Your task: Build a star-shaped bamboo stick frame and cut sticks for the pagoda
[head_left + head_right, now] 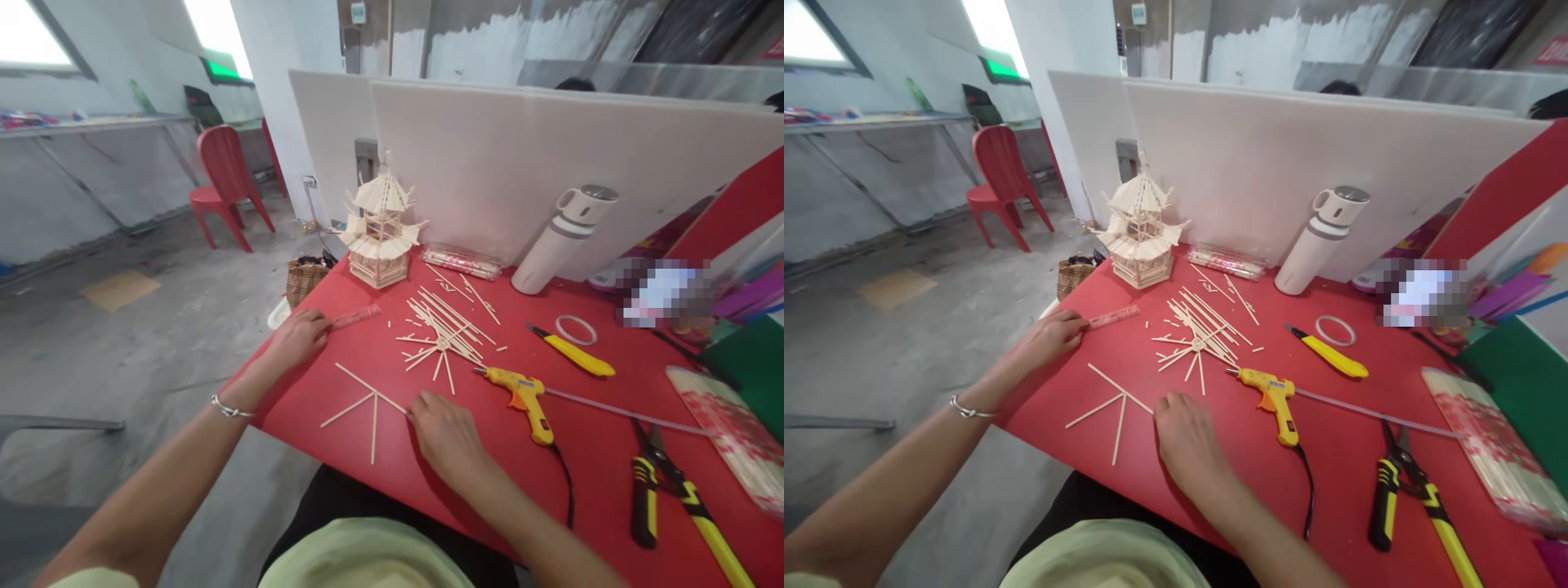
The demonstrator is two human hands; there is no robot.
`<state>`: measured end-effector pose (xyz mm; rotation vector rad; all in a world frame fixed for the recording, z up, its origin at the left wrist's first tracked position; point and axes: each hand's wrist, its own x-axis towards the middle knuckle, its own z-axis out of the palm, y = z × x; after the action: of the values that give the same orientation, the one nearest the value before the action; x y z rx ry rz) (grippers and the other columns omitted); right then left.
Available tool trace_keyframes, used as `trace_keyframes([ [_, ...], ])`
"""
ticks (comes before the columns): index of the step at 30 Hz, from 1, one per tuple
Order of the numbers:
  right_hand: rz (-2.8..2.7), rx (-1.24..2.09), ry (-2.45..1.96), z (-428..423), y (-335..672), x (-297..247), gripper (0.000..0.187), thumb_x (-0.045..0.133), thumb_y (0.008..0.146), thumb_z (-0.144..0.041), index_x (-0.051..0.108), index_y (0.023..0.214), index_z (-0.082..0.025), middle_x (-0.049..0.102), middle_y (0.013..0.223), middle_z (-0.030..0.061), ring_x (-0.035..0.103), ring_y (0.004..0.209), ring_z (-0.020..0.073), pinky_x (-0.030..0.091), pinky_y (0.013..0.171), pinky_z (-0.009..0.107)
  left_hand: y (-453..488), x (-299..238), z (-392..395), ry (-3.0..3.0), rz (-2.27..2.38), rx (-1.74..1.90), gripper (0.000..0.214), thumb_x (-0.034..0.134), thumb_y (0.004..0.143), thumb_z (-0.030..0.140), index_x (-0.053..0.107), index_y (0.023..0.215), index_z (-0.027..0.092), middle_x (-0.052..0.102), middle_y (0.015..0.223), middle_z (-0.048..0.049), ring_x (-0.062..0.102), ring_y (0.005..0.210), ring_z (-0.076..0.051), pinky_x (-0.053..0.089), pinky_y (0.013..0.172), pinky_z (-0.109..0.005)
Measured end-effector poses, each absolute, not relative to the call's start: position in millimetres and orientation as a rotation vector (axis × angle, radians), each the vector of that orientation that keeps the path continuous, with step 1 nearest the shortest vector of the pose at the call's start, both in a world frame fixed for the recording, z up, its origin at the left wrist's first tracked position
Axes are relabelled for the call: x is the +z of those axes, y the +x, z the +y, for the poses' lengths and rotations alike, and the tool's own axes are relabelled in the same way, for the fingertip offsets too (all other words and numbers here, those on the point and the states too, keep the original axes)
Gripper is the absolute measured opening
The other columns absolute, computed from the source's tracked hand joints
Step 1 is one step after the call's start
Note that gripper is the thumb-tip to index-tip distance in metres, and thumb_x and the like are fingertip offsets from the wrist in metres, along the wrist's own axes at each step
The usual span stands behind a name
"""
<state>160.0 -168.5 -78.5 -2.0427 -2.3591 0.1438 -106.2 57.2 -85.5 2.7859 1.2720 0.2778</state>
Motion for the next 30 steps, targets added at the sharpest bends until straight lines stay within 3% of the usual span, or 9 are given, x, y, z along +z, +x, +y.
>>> trace_keyframes([
  [6, -2.26, 0.197, -1.989, -152.5, 173.6, -66.4, 0.018, 0.056, 0.101, -0.033, 0.068, 0.092, -0.022, 0.069, 0.092, 0.0024, 0.066, 0.085, 0.0187, 0.035, 0.065, 0.03, -110.2, -90.9, 61.7, 2.724, 1.214, 0.449, 0.042, 0.046, 0.096, 0.048, 0.075, 0.11, 0.021, 0.07, 0.12, -0.0111, 0.062, 0.11, -0.027, 0.048, 0.101, -0.04],
  [10, -2.101, 0.142, -2.126, -141.1, 201.8, -59.0, 0.018, 0.056, 0.101, -0.031, 0.07, 0.093, -0.023, 0.07, 0.096, 0.0028, 0.066, 0.087, 0.0174, 0.034, 0.065, 0.029, -106.9, -87.2, 63.6, 2.696, 1.201, 0.504, 0.045, 0.044, 0.097, 0.053, 0.075, 0.105, 0.022, 0.071, 0.116, -0.0094, 0.063, 0.11, -0.026, 0.049, 0.097, -0.036],
  [17, -1.814, 0.061, -2.373, -127.4, 252.3, -48.9, 0.018, 0.054, 0.1, -0.03, 0.072, 0.099, -0.027, 0.072, 0.104, 0.0008, 0.065, 0.082, 0.0162, 0.031, 0.06, 0.028, -77.2, -68.1, 68.8, 2.634, 1.166, 0.626, 0.036, 0.049, 0.095, 0.043, 0.075, 0.096, 0.018, 0.073, 0.106, -0.0089, 0.066, 0.095, -0.022, 0.049, 0.081, -0.031],
  [19, -1.773, 0.067, -2.44, -127.1, 264.1, -45.4, 0.018, 0.055, 0.099, -0.032, 0.072, 0.1, -0.028, 0.072, 0.106, 0.001, 0.066, 0.084, 0.0171, 0.03, 0.06, 0.028, -56.6, -60.8, 68.2, 2.649, 1.114, 0.561, 0.031, 0.052, 0.093, 0.037, 0.076, 0.094, 0.018, 0.073, 0.1, -0.0078, 0.066, 0.088, -0.02, 0.048, 0.074, -0.029],
  [23, -1.755, 0.116, -2.527, -134.9, 285.1, -42.7, 0.021, 0.054, 0.096, -0.028, 0.072, 0.107, -0.027, 0.072, 0.113, 0.0028, 0.068, 0.092, 0.0201, 0.034, 0.063, 0.028, -1.7, -51.8, 60.1, 2.745, 0.84, 0.368, 0.025, 0.052, 0.09, 0.024, 0.076, 0.087, 0.021, 0.074, 0.099, -0.0052, 0.066, 0.089, -0.018, 0.046, 0.077, -0.027],
  [30, -1.739, 0.178, -2.512, -156.1, 305.3, -41.1, 0.031, 0.052, 0.096, -0.026, 0.069, 0.121, -0.025, 0.069, 0.122, 0.0047, 0.068, 0.102, 0.0222, 0.041, 0.071, 0.028, 67.9, -64.7, 52.4, 2.853, 0.78, 0.002, 0.017, 0.059, 0.086, 0.02, 0.076, 0.084, 0.023, 0.072, 0.094, -0.0047, 0.064, 0.082, -0.018, 0.037, 0.061, -0.026],
])
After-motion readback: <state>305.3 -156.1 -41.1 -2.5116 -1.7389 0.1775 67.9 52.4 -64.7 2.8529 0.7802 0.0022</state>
